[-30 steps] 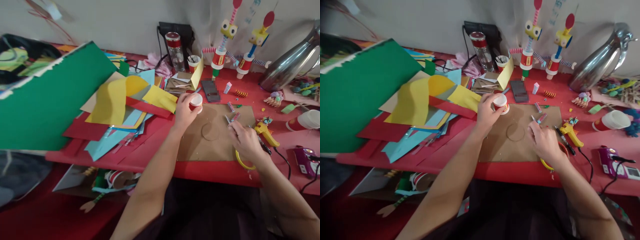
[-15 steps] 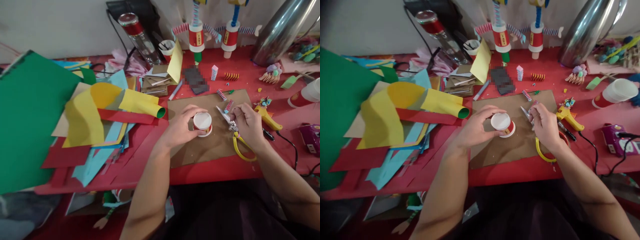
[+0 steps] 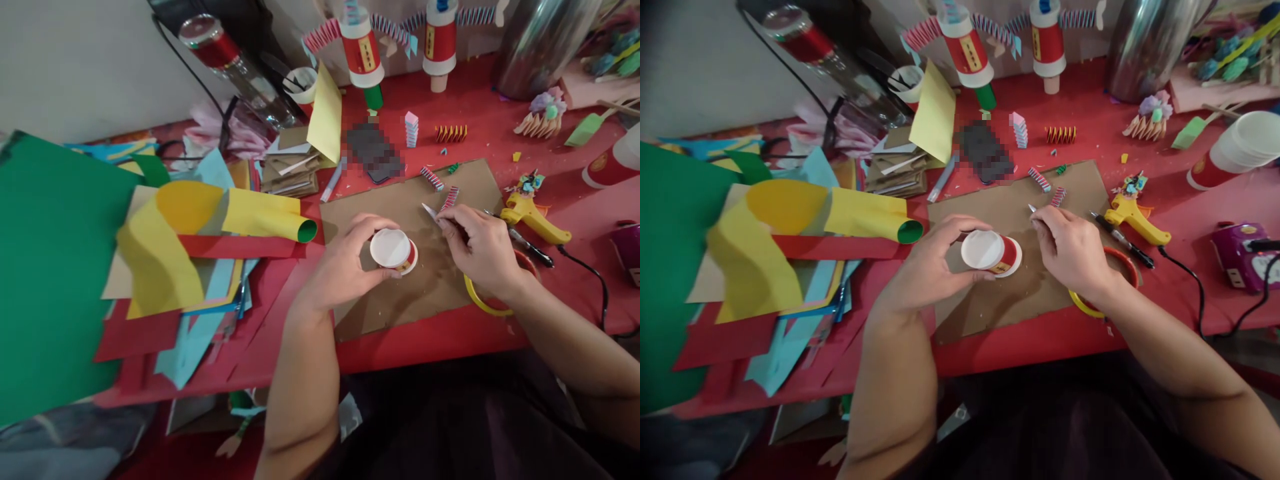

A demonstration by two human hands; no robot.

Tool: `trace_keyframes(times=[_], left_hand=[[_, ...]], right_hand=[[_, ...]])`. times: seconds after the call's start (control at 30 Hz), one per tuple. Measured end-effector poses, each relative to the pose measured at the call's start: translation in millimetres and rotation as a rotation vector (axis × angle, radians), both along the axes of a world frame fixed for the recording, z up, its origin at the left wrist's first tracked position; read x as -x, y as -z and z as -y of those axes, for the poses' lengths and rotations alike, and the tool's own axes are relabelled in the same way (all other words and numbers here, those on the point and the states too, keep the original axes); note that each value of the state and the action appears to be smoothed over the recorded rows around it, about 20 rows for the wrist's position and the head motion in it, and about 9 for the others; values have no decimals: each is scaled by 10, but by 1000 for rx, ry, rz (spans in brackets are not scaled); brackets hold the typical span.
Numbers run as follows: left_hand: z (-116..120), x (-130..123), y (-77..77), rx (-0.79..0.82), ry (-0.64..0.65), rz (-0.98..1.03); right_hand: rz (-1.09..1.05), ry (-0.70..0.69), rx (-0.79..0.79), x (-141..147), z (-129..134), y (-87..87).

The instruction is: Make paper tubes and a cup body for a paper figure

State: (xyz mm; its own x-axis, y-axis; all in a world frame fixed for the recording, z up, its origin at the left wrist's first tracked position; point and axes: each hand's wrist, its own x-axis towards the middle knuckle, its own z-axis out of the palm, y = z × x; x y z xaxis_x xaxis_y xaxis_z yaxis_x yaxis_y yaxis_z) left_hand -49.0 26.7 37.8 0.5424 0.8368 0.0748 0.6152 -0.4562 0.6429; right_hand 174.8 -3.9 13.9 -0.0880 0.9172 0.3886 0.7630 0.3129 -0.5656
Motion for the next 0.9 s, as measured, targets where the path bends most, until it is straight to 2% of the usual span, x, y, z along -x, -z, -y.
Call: trace_keyframes(times=[0.17,0.27,0.33,0.4,0.47,0.5,0.6,0.7,0.8,0.87,0.9], left_hand=[[-8,40,55,45,11,76],[-74,110,98,62,-30,411],[-131,177,105,8,-165,765],[-180,258,97,-73,-432,1029],[-214,343,90,-113,-668,1144],[-225,380,90,-109,-745,1169],[-247,448,99,-71,-848,1226],[-257,453,106,-89,-857,1286],[-249,440,106,-107,-799,1291],[-225,413,99,-96,-696,1243],[-205,385,92,-76,-601,1191]], right_hand=[[38,-10,50,10,8,11],[42,-22,51,2,18,-3],[32,-23,42,-7,30,-24],[26,-16,31,-16,39,-45],[26,-12,33,-21,41,-61],[31,-14,37,-20,40,-67],[62,-26,44,-4,39,-76],[108,-19,30,16,40,-76],[139,15,34,23,35,-66],[139,24,58,20,28,-54],[134,23,72,19,24,-49]])
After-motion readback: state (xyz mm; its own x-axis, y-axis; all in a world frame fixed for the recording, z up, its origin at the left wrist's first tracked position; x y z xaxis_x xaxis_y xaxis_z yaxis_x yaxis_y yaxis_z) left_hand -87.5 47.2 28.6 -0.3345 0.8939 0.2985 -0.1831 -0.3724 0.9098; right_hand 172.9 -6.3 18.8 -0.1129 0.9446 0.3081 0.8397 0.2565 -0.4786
